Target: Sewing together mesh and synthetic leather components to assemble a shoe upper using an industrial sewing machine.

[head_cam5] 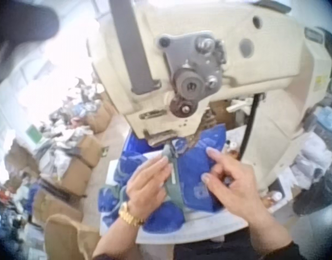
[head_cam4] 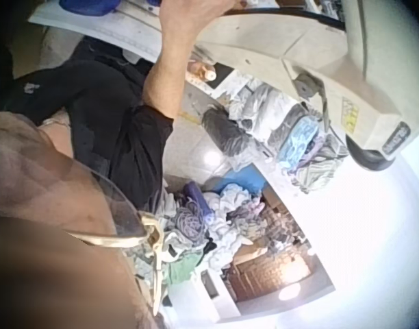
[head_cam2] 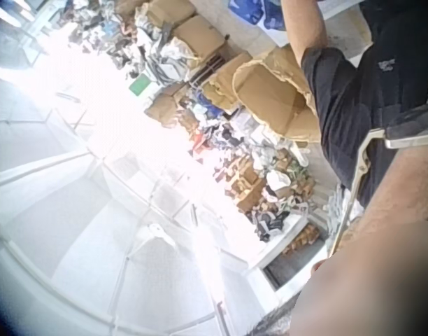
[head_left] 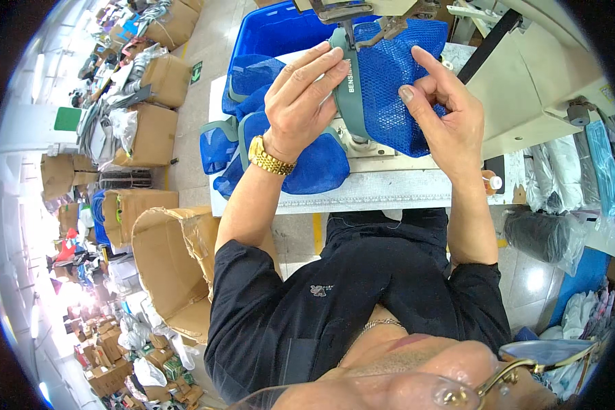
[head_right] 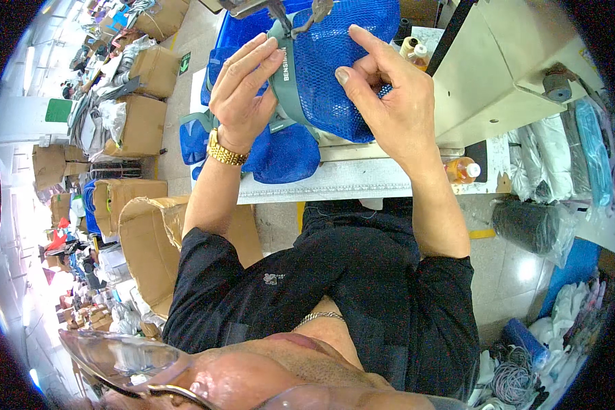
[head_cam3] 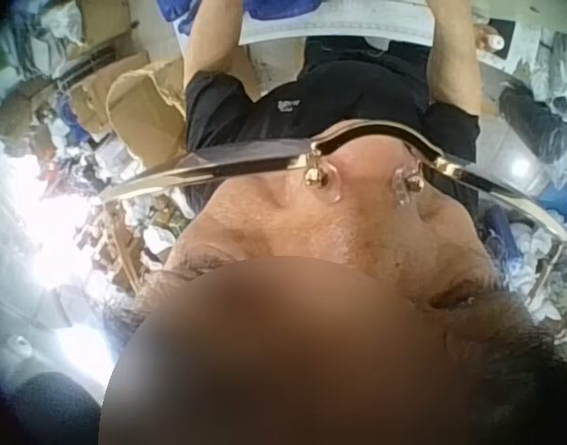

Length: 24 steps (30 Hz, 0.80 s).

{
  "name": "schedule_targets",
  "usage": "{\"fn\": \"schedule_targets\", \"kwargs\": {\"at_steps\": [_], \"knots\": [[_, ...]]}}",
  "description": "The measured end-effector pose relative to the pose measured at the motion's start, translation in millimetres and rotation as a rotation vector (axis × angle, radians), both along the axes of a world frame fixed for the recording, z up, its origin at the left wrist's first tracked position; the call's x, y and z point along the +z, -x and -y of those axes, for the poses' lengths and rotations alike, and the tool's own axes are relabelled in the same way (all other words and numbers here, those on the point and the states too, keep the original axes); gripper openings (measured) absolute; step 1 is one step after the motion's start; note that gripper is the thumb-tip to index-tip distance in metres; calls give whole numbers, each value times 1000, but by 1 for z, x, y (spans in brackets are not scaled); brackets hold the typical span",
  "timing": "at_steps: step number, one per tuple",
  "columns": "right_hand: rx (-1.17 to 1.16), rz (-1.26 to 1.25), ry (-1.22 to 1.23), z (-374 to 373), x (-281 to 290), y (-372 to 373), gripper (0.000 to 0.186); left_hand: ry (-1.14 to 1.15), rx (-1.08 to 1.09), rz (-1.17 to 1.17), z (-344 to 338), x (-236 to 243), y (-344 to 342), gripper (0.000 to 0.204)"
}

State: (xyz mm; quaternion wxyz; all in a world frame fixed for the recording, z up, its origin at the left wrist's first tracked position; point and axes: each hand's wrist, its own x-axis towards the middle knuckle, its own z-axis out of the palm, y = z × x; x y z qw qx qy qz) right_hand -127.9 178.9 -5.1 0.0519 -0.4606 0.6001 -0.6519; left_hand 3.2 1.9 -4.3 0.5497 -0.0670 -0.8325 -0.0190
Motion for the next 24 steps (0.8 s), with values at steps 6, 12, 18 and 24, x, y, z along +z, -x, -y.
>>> {"fn": "schedule_targets", "kwargs": {"at_steps": [6, 12, 18, 24], "knots": [[17, -5, -53, -1, 4, 2, 45, 19, 8, -9, -3, 0, 0, 28], [0, 15, -39, 4, 5, 5, 44, 16, 14, -13, -2, 1, 1, 28], [-6, 26, -33, 10, 7, 12, 42, 16, 7, -20, 1, 2, 3, 29], [-4, 33, -46, 14, 11, 15, 41, 1, 7, -19, 3, 0, 4, 29]]}}
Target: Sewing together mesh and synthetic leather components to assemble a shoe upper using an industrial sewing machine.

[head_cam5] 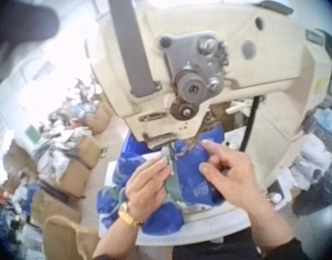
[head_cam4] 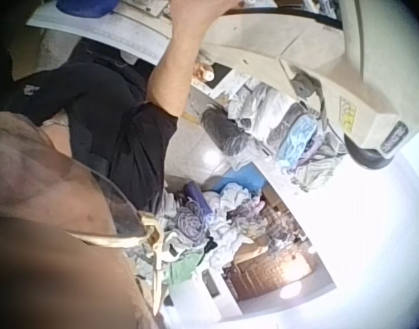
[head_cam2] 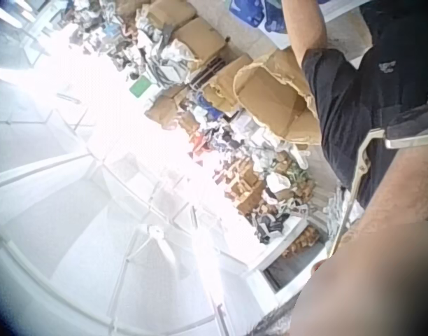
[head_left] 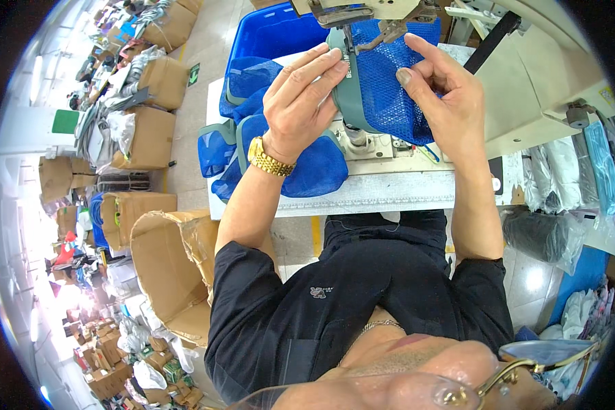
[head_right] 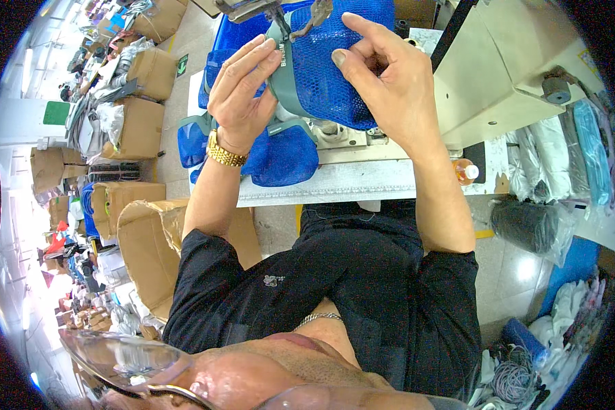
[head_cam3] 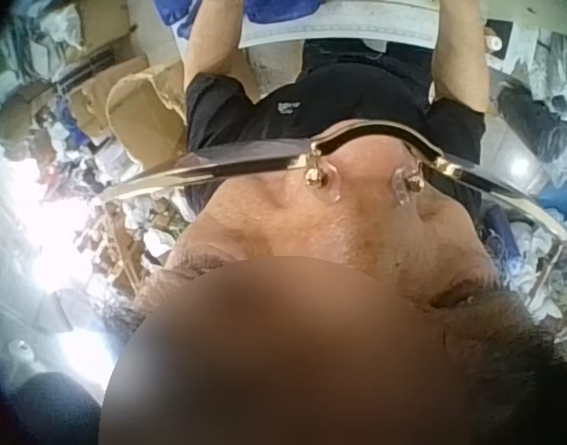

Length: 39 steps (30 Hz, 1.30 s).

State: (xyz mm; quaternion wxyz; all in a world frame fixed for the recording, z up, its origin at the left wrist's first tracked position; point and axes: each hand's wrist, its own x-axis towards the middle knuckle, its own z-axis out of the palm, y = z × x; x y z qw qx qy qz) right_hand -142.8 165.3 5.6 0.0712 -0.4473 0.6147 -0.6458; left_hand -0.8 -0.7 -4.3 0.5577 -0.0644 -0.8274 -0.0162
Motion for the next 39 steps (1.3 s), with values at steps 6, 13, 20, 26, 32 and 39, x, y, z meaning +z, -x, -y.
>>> {"fn": "schedule_targets", "kwargs": {"at_steps": [6, 13, 20, 26, 32, 39], "knots": [[32, 12, -31, 2, 1, 8, 41, -9, 2, -5, -3, 1, 2, 29], [31, 7, -90, 7, 7, 14, 41, -22, -3, -10, -5, 1, 1, 31], [29, -99, 12, -7, 8, 10, 47, -18, 11, -3, -2, -1, 1, 31], [60, -392, -84, -23, 11, -3, 54, -36, -17, 7, -10, -10, -5, 34], [36, -433, 2, -12, 8, -2, 33, -40, -20, -1, -6, -10, -2, 36], [88, -330, -28, -5, 10, -6, 31, -29, 3, 6, -7, -13, -4, 34]]}}
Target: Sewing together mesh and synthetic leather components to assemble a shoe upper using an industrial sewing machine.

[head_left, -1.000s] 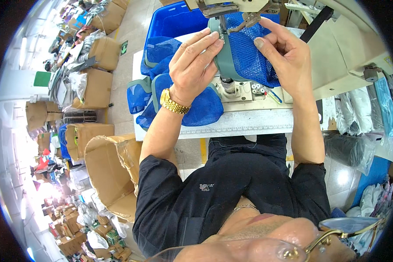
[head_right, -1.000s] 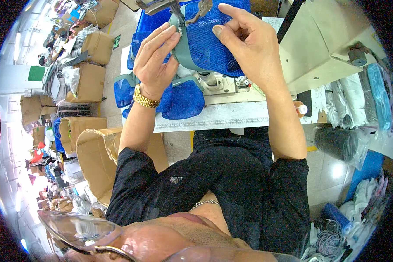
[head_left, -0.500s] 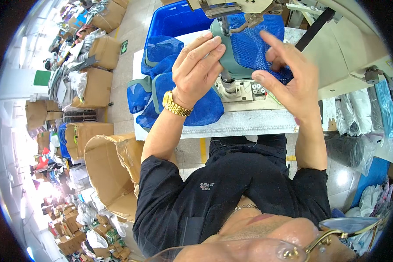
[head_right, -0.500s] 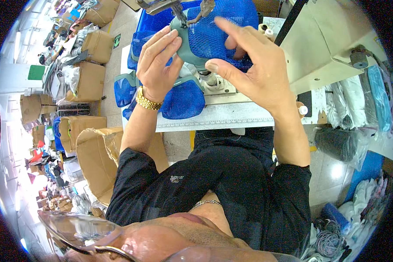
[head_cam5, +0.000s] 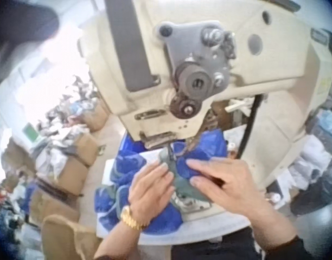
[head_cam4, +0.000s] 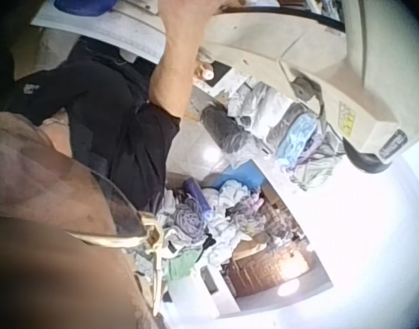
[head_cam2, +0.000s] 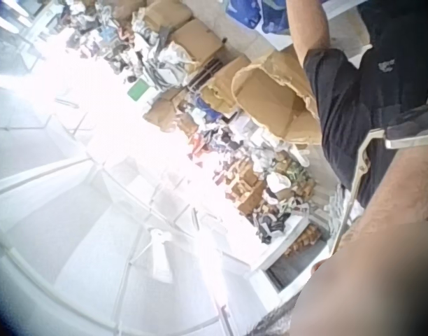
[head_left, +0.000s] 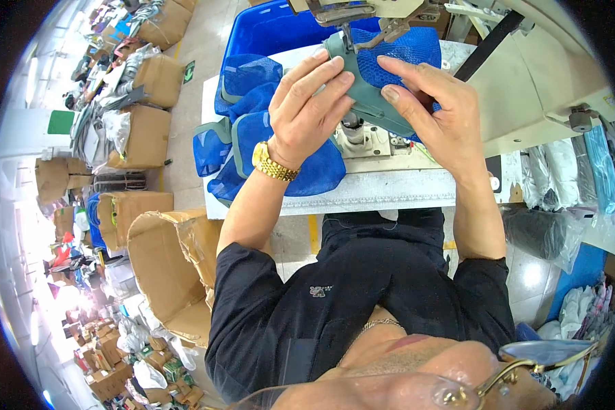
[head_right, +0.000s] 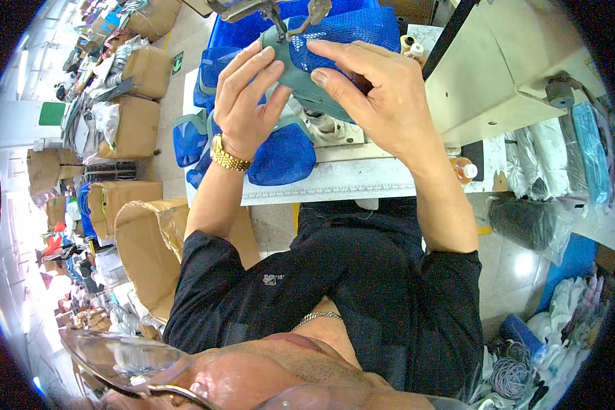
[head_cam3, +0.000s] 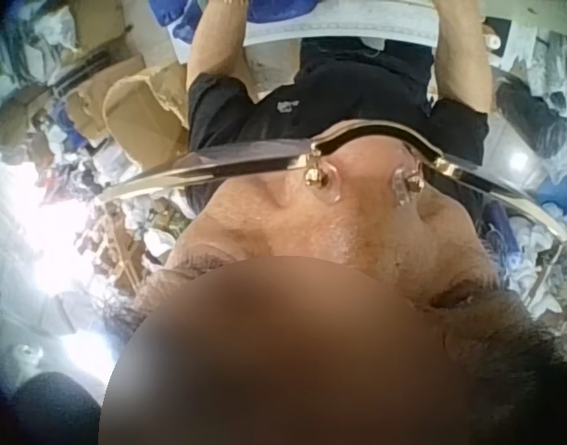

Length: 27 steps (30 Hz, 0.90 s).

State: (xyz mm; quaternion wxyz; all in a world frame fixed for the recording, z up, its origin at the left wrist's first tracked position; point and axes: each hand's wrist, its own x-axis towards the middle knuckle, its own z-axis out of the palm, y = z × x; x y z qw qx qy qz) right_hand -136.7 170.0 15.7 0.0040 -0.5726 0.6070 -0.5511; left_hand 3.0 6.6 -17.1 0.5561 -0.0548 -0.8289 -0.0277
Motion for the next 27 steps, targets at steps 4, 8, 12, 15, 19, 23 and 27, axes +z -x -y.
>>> {"fn": "schedule_targets", "kwargs": {"at_steps": [4, 8, 12, 15, 19, 23, 27], "knots": [[-7, 19, 19, 2, -2, 1, 30, 29, -1, -8, 2, 1, 1, 34], [-23, 106, -53, 0, -2, -5, 30, 20, -28, 12, 4, 2, -1, 33], [11, 225, -34, 4, -5, -2, 27, 16, -25, 18, 5, 5, 1, 33], [13, 229, -59, 8, -4, 1, 28, 8, -19, 10, 8, 6, 6, 32], [63, 259, -19, 14, -6, 6, 29, 36, -11, -18, -4, 6, 8, 31], [89, 271, -40, 15, -4, 6, 28, 60, 14, -41, 0, 5, 10, 32], [136, 342, -46, 19, -5, 4, 30, 66, -1, -23, 7, 9, 8, 29]]}}
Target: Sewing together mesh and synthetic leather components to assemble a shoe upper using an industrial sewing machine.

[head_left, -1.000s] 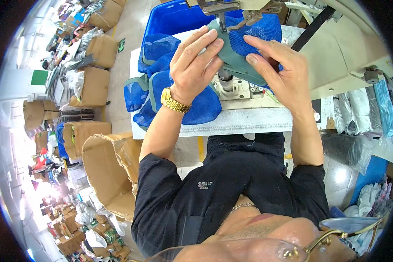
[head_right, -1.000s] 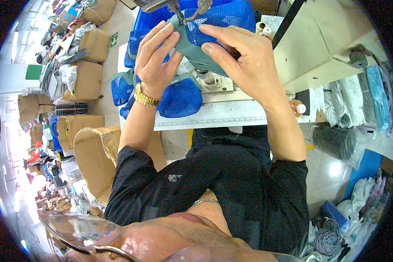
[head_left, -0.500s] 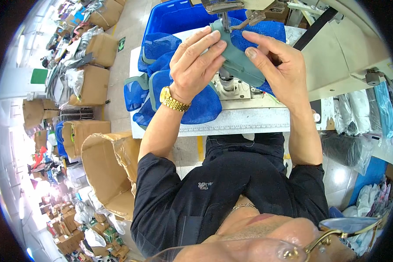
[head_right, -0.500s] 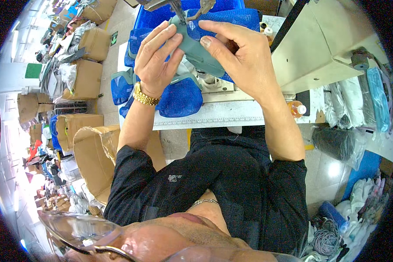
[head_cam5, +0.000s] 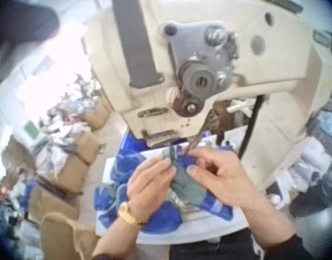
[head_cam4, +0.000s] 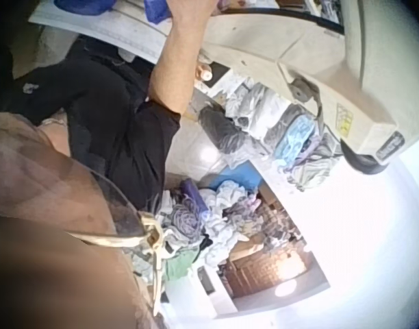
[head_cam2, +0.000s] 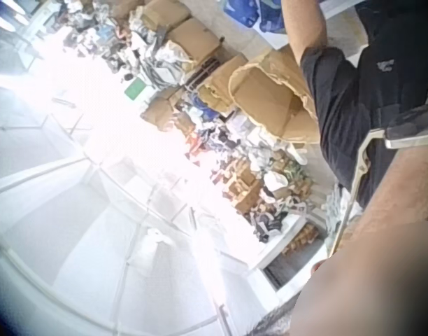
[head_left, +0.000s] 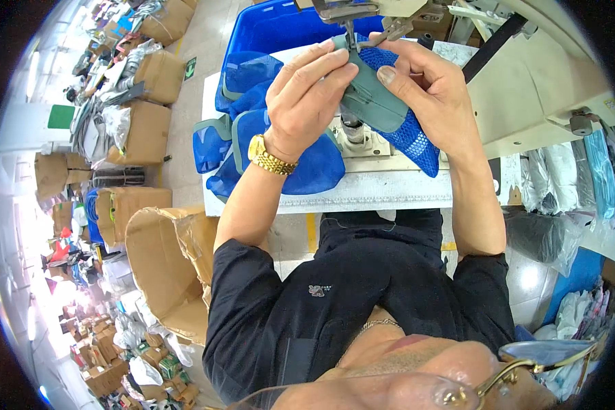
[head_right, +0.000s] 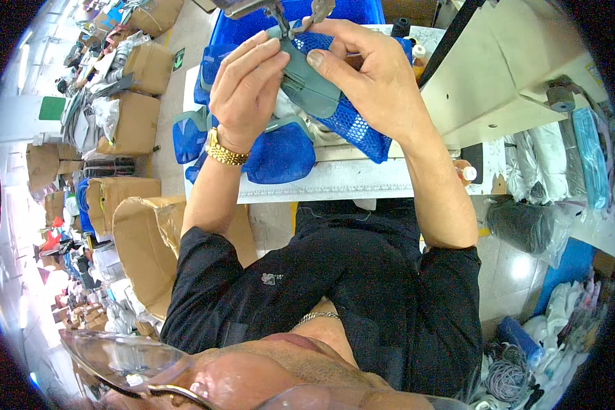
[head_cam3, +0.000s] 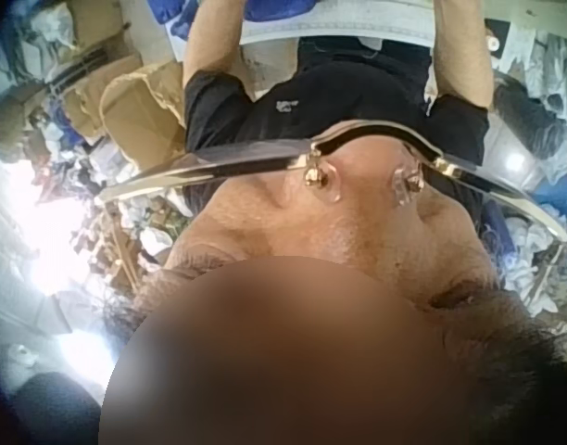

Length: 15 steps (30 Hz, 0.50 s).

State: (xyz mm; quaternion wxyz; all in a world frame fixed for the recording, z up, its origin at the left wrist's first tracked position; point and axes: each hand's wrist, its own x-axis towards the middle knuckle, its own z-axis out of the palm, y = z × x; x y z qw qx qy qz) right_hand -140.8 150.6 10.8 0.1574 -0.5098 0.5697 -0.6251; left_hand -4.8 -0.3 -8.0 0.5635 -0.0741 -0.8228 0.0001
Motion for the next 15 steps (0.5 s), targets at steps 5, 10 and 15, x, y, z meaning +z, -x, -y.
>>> {"fn": "schedule_targets", "kwargs": {"at_steps": [5, 10, 15], "knots": [[74, 115, 15, 5, -9, 3, 34, -76, -39, 59, 1, 5, -3, 25], [178, 287, 54, 5, -10, 3, 36, -168, -43, 133, -11, 16, -7, 24], [222, 365, 47, 6, -6, 1, 35, -291, -6, 224, -17, 24, -13, 26]]}}
